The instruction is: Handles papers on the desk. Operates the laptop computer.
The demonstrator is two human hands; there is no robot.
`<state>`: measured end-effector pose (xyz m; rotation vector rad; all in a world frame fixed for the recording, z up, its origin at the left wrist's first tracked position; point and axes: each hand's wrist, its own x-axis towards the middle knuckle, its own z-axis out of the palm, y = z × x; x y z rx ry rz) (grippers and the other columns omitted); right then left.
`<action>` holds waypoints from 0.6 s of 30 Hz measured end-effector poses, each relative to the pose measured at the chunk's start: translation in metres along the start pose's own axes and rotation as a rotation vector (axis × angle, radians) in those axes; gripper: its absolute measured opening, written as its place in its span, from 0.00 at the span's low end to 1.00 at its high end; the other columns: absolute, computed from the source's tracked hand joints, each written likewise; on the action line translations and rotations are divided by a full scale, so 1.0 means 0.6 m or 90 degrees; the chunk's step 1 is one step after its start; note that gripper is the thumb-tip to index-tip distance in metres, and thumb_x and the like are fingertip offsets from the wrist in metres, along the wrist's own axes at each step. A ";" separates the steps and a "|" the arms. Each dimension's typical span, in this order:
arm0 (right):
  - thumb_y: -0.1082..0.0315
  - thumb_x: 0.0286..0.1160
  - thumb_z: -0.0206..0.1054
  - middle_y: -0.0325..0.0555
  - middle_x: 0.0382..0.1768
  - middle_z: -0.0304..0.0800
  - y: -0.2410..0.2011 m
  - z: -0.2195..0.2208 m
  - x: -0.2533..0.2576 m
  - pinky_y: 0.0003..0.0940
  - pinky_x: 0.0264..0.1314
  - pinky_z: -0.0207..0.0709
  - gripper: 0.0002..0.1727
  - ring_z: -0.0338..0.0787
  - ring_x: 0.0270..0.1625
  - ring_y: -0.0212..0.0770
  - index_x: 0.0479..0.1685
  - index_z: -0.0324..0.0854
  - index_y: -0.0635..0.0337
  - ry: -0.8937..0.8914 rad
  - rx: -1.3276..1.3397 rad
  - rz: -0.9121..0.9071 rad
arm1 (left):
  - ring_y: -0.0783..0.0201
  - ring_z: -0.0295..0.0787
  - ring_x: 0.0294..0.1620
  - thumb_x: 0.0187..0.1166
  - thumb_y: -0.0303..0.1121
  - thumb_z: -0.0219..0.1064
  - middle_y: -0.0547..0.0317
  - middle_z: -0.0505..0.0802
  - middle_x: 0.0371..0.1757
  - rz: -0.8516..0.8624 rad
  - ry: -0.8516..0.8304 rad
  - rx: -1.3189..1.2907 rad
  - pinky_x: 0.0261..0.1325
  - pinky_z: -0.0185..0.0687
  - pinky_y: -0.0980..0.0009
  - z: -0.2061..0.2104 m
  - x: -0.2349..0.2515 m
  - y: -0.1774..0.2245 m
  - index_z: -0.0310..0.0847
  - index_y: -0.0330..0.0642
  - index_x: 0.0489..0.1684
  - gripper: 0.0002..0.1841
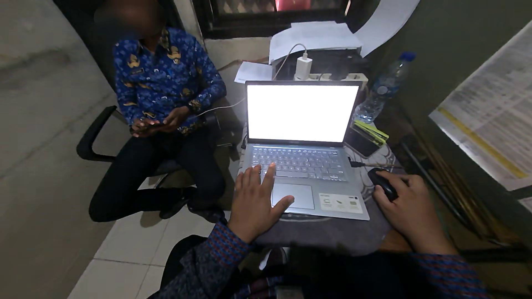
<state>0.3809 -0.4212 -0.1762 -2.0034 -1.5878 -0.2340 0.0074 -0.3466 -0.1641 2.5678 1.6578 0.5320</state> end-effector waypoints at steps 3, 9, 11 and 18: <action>0.43 0.72 0.58 0.62 0.59 0.83 0.002 0.001 0.000 0.61 0.56 0.79 0.29 0.84 0.59 0.62 0.66 0.88 0.46 -0.002 -0.005 0.000 | 0.42 0.69 0.85 0.68 0.85 0.37 0.44 0.76 0.83 0.002 0.002 0.001 0.86 0.58 0.36 0.000 0.000 0.000 0.60 0.61 0.93 0.54; 0.44 0.71 0.58 0.62 0.60 0.82 0.002 0.001 -0.001 0.60 0.56 0.79 0.28 0.84 0.59 0.61 0.66 0.88 0.46 0.002 0.001 -0.002 | 0.41 0.69 0.84 0.68 0.85 0.37 0.44 0.77 0.82 0.004 0.004 -0.001 0.85 0.58 0.36 -0.001 0.000 0.000 0.60 0.60 0.92 0.54; 0.43 0.71 0.58 0.63 0.60 0.82 0.002 0.001 -0.002 0.61 0.56 0.79 0.28 0.84 0.59 0.62 0.65 0.88 0.46 0.005 0.002 -0.002 | 0.41 0.69 0.84 0.68 0.85 0.37 0.44 0.77 0.83 0.003 0.003 0.000 0.85 0.58 0.36 0.000 0.000 -0.001 0.60 0.60 0.93 0.54; 0.44 0.72 0.58 0.63 0.59 0.82 0.002 0.000 -0.002 0.60 0.56 0.79 0.28 0.84 0.59 0.62 0.66 0.87 0.46 0.003 0.000 -0.002 | 0.42 0.70 0.84 0.68 0.85 0.37 0.44 0.77 0.83 0.005 0.007 0.007 0.85 0.59 0.36 0.001 0.001 0.000 0.60 0.60 0.93 0.54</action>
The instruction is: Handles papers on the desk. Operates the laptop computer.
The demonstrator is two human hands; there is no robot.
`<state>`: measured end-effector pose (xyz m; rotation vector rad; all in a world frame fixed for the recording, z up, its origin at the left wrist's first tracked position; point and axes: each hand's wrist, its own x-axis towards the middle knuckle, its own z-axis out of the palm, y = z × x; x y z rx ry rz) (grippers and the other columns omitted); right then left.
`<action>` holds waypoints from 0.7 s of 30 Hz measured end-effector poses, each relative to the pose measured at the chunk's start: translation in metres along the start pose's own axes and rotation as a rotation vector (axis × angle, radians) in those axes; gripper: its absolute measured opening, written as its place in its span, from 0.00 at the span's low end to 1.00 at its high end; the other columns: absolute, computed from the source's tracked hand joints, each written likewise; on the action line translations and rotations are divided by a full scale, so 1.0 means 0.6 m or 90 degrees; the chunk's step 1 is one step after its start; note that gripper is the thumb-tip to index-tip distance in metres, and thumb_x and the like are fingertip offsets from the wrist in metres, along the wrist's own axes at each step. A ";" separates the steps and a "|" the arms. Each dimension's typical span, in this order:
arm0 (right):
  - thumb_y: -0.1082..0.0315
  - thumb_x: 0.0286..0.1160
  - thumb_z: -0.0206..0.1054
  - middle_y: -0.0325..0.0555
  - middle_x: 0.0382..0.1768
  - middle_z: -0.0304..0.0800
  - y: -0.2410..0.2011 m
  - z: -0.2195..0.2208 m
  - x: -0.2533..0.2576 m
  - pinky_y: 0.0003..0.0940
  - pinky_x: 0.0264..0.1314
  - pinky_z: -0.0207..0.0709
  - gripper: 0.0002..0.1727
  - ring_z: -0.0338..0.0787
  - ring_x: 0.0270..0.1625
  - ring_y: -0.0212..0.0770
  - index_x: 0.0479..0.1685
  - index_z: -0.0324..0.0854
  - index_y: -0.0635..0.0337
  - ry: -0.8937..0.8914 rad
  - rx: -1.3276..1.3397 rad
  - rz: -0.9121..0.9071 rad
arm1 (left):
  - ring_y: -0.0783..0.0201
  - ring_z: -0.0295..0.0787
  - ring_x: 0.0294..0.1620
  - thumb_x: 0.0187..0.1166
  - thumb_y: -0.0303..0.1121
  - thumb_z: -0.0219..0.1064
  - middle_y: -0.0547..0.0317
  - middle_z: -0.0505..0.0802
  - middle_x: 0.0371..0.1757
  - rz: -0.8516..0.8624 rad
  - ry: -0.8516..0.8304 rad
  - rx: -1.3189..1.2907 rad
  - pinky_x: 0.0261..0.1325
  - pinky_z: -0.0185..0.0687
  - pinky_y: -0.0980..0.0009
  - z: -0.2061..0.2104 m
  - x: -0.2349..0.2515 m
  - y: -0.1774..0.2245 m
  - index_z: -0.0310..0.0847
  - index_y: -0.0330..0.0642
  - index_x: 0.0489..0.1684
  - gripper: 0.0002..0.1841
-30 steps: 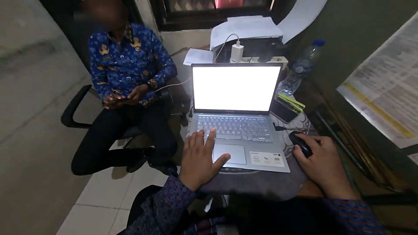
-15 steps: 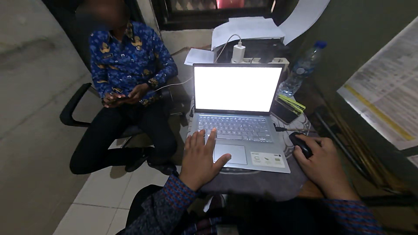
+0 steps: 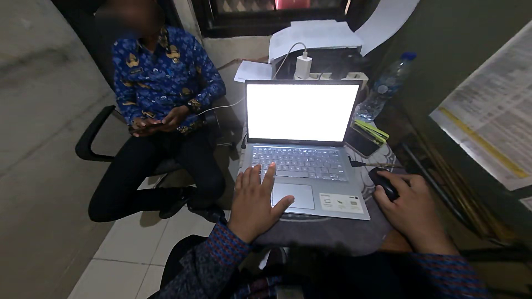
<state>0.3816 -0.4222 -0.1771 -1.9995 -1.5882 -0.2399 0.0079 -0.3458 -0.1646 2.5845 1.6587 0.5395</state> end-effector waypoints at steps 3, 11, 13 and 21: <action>0.46 0.70 0.59 0.63 0.59 0.82 0.001 0.001 -0.001 0.62 0.57 0.78 0.28 0.84 0.59 0.62 0.65 0.87 0.47 0.002 0.001 0.003 | 0.42 0.70 0.84 0.68 0.85 0.36 0.45 0.77 0.83 -0.001 0.000 -0.003 0.85 0.59 0.36 -0.001 -0.001 0.000 0.60 0.60 0.92 0.54; 0.45 0.70 0.58 0.63 0.58 0.83 -0.002 -0.002 -0.001 0.61 0.56 0.78 0.28 0.84 0.58 0.62 0.64 0.88 0.48 0.003 -0.005 0.005 | 0.42 0.69 0.84 0.68 0.85 0.36 0.45 0.77 0.83 -0.001 -0.006 0.006 0.86 0.58 0.37 -0.001 0.000 0.001 0.60 0.59 0.92 0.55; 0.46 0.69 0.58 0.63 0.58 0.83 -0.002 -0.001 0.000 0.61 0.55 0.78 0.28 0.84 0.57 0.62 0.64 0.88 0.48 0.006 -0.003 0.005 | 0.42 0.69 0.84 0.68 0.85 0.36 0.45 0.77 0.83 -0.001 -0.004 0.003 0.85 0.58 0.37 -0.001 0.000 0.001 0.61 0.59 0.92 0.54; 0.46 0.69 0.59 0.64 0.59 0.82 0.001 0.000 -0.001 0.62 0.55 0.79 0.28 0.84 0.58 0.62 0.64 0.88 0.47 0.003 0.005 0.011 | 0.42 0.69 0.85 0.68 0.85 0.37 0.44 0.76 0.83 0.001 -0.003 0.001 0.85 0.59 0.36 -0.001 0.000 0.000 0.60 0.59 0.92 0.55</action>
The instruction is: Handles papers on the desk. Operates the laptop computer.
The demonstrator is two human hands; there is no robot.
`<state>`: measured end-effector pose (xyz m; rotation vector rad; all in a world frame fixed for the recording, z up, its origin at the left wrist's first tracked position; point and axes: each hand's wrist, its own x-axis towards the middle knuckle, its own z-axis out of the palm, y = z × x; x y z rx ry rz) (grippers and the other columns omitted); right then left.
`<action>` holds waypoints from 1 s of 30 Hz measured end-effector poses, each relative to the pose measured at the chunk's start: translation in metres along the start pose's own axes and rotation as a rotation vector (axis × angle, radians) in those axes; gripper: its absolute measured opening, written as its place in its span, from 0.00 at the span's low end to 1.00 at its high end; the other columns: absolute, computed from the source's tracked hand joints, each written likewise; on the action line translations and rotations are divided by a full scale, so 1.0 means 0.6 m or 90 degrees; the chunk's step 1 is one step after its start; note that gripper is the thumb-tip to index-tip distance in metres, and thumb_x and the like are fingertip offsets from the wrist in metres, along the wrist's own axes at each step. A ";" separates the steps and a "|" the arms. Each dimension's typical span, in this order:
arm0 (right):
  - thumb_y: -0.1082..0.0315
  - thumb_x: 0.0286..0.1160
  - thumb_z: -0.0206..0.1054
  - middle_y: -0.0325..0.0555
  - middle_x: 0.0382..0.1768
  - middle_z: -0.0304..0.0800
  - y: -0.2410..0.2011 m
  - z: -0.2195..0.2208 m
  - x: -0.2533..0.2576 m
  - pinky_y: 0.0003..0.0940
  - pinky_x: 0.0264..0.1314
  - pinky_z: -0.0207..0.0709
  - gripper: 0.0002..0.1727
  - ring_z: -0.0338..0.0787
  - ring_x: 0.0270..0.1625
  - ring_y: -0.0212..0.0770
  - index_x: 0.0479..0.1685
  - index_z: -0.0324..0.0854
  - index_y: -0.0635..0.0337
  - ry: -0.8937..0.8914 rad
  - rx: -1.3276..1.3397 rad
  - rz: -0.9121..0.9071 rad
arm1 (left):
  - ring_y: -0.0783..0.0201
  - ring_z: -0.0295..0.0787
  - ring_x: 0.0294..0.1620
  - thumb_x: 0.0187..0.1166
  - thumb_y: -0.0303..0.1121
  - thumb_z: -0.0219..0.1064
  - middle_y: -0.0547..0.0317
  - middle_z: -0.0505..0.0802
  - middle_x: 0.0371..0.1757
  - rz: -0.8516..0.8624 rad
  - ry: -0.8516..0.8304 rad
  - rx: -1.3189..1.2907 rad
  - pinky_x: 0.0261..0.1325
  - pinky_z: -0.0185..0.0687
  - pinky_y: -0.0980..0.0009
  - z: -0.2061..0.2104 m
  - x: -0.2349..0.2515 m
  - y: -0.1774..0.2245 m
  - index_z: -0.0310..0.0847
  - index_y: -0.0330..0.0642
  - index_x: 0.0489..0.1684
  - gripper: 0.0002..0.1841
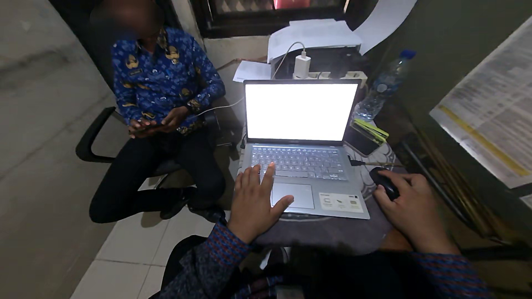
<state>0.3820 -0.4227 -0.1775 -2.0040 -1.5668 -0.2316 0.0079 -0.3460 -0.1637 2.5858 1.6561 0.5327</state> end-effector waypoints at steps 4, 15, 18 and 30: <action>0.45 0.69 0.59 0.63 0.58 0.83 0.001 0.001 0.000 0.61 0.55 0.79 0.28 0.85 0.57 0.62 0.64 0.88 0.47 0.005 -0.005 -0.005 | 0.42 0.69 0.84 0.68 0.85 0.38 0.44 0.77 0.82 0.000 0.004 -0.004 0.85 0.60 0.37 0.000 -0.001 0.000 0.61 0.59 0.92 0.54; 0.46 0.70 0.60 0.65 0.59 0.82 -0.002 -0.003 0.001 0.63 0.55 0.79 0.28 0.84 0.58 0.63 0.65 0.87 0.47 -0.008 0.003 0.008 | 0.42 0.67 0.86 0.67 0.86 0.38 0.44 0.75 0.84 -0.007 -0.013 -0.001 0.86 0.57 0.36 -0.002 0.002 0.001 0.59 0.60 0.93 0.55; 0.45 0.69 0.61 0.65 0.60 0.82 -0.001 -0.003 0.000 0.63 0.56 0.79 0.31 0.84 0.58 0.64 0.70 0.84 0.49 0.009 0.016 0.012 | 0.41 0.65 0.87 0.67 0.86 0.38 0.44 0.73 0.86 -0.007 -0.013 -0.003 0.86 0.57 0.36 -0.002 0.002 0.001 0.59 0.61 0.93 0.55; 0.44 0.73 0.60 0.66 0.63 0.82 0.002 0.000 0.006 0.65 0.60 0.79 0.30 0.84 0.62 0.66 0.71 0.84 0.48 -0.020 0.011 -0.006 | 0.37 0.63 0.87 0.68 0.85 0.38 0.42 0.65 0.91 -0.059 -0.109 -0.047 0.82 0.57 0.32 -0.027 0.063 0.001 0.56 0.62 0.94 0.54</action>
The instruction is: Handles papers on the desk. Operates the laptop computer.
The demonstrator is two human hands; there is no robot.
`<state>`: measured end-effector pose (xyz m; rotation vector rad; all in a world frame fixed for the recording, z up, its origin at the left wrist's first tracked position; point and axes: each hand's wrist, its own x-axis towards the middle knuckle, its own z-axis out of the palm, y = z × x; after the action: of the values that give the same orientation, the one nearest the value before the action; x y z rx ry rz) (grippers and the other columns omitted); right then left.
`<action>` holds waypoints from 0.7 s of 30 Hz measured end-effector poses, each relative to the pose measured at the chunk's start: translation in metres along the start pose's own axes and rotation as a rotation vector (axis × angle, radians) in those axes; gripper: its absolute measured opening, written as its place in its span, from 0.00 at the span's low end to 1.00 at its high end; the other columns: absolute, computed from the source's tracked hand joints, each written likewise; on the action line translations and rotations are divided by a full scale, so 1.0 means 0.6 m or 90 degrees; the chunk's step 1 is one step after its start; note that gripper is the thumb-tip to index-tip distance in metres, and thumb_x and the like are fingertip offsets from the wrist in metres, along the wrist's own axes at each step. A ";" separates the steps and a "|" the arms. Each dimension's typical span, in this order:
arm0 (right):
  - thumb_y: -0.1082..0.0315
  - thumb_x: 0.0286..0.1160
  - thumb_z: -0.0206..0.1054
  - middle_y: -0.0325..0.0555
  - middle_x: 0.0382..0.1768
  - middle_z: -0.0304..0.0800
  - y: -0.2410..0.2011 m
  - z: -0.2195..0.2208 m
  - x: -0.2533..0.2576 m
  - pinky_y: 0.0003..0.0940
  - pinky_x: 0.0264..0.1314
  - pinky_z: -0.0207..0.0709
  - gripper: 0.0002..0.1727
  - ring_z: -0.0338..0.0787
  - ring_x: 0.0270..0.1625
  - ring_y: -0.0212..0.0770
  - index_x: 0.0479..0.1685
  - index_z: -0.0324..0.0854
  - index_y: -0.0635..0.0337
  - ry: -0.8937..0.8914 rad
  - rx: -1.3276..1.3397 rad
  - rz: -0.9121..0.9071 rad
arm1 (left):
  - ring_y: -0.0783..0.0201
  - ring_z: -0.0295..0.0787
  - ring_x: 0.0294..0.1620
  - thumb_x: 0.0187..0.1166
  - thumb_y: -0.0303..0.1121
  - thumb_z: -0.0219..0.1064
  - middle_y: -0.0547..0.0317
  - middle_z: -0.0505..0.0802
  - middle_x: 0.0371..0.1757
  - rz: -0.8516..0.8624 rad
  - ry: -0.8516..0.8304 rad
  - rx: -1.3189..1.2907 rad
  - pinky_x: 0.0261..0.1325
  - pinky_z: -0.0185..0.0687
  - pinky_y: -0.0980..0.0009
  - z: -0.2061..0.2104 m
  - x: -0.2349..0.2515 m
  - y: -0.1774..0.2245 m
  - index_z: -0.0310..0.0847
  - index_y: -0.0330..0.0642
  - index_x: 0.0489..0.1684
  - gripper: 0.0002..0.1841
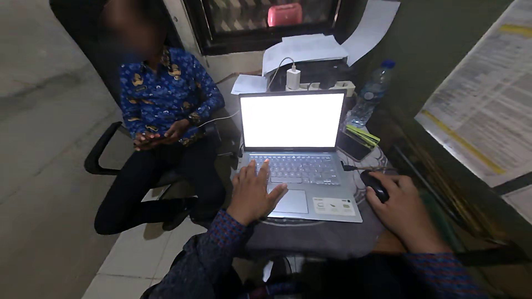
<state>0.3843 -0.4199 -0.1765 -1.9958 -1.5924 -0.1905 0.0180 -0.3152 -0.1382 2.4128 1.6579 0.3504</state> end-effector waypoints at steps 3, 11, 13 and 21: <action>0.44 0.74 0.59 0.65 0.62 0.82 0.000 0.000 0.002 0.63 0.58 0.81 0.29 0.85 0.61 0.64 0.70 0.85 0.46 -0.006 0.004 -0.005 | 0.37 0.60 0.89 0.69 0.84 0.39 0.42 0.66 0.91 -0.010 -0.005 -0.018 0.85 0.52 0.32 0.003 0.018 -0.003 0.56 0.62 0.94 0.53; 0.42 0.75 0.58 0.62 0.63 0.82 0.001 0.002 0.001 0.61 0.61 0.80 0.29 0.84 0.63 0.62 0.68 0.86 0.46 -0.004 0.005 -0.014 | 0.39 0.63 0.87 0.72 0.83 0.38 0.46 0.71 0.88 0.011 0.035 -0.011 0.85 0.53 0.33 0.019 0.014 -0.010 0.61 0.63 0.92 0.50; 0.42 0.75 0.59 0.62 0.63 0.82 0.000 0.002 0.000 0.61 0.60 0.80 0.28 0.84 0.63 0.62 0.67 0.87 0.46 -0.003 0.007 -0.011 | 0.39 0.63 0.88 0.71 0.83 0.38 0.46 0.70 0.88 0.011 0.035 -0.010 0.85 0.53 0.33 0.020 0.015 -0.010 0.61 0.63 0.92 0.51; 0.43 0.75 0.59 0.64 0.64 0.82 0.002 0.005 0.002 0.63 0.63 0.79 0.28 0.84 0.63 0.64 0.68 0.86 0.47 0.002 0.004 -0.002 | 0.38 0.60 0.89 0.68 0.86 0.36 0.49 0.68 0.91 0.000 0.009 -0.014 0.85 0.51 0.31 0.015 0.015 -0.007 0.60 0.65 0.92 0.53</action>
<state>0.3851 -0.4177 -0.1788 -1.9869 -1.5929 -0.1896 0.0200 -0.3055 -0.1471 2.4008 1.6508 0.3837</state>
